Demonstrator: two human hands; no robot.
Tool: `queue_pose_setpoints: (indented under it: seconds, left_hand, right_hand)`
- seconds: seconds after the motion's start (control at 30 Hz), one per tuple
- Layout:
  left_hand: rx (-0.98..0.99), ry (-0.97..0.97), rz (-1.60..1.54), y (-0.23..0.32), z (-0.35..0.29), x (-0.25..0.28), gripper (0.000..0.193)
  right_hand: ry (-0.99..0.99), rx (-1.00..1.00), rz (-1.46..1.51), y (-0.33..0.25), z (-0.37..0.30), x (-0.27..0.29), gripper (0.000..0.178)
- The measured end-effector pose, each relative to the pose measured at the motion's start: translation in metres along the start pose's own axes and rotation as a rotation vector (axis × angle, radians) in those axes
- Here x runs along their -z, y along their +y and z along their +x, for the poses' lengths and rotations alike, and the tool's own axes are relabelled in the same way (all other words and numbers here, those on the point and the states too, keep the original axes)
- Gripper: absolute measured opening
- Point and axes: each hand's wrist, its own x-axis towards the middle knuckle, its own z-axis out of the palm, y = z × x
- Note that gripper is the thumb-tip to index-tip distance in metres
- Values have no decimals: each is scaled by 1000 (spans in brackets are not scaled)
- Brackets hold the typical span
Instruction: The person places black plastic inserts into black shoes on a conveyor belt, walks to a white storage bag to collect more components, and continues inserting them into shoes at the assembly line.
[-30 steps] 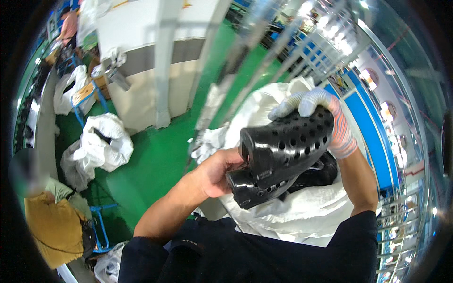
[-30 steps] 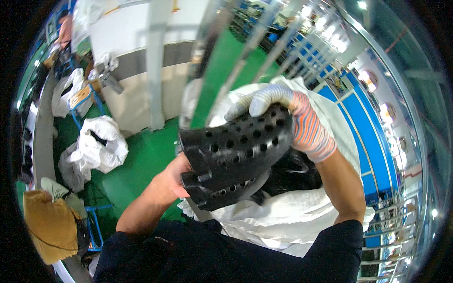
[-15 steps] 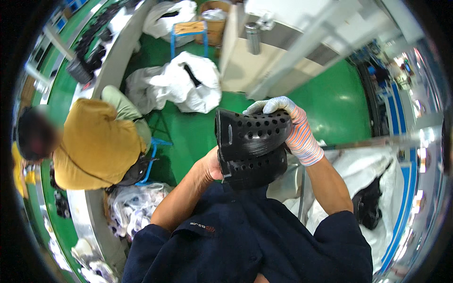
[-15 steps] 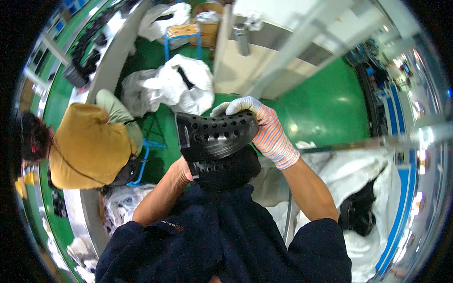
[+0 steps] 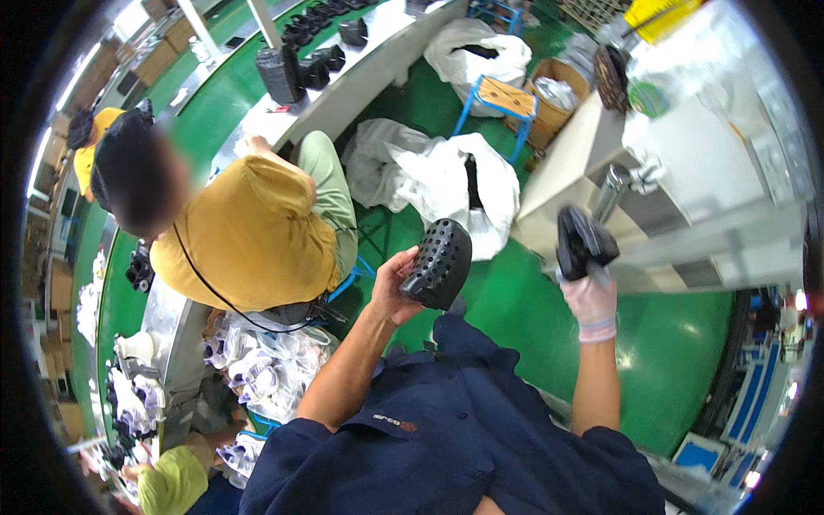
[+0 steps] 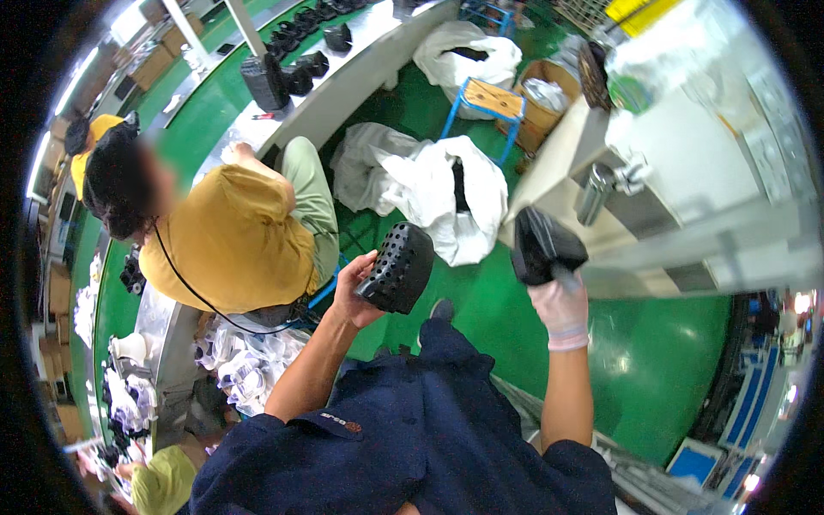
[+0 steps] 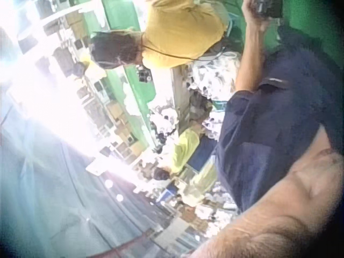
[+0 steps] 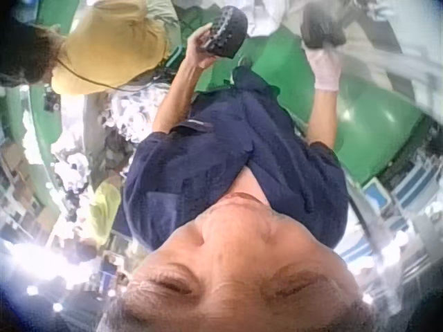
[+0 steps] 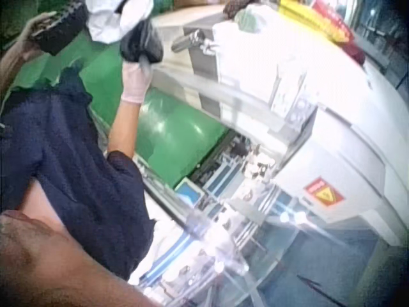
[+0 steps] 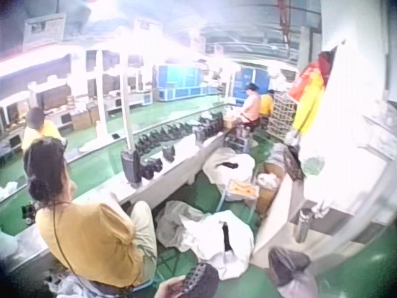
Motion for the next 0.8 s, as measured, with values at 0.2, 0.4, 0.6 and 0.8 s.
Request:
queue_pose_setpoints:
  seconds: [0.2,0.4,0.6,0.8]
  left_hand:
    - [-212,-44,-120,23,49,-19,50]
    - [-322,-36,-145,55,89,-20,42]
    - [-448,58,-270,104,130,-11,45]
    - [-444,48,-184,165,174,-5,43]
  right_hand:
    - [49,-234,144,-2,60,41,60]
    - [-208,166,-1077,10,189,57,44]
    - [-293,156,-962,26,312,13,26]
    - [-412,-226,-39,26,395,15,44]
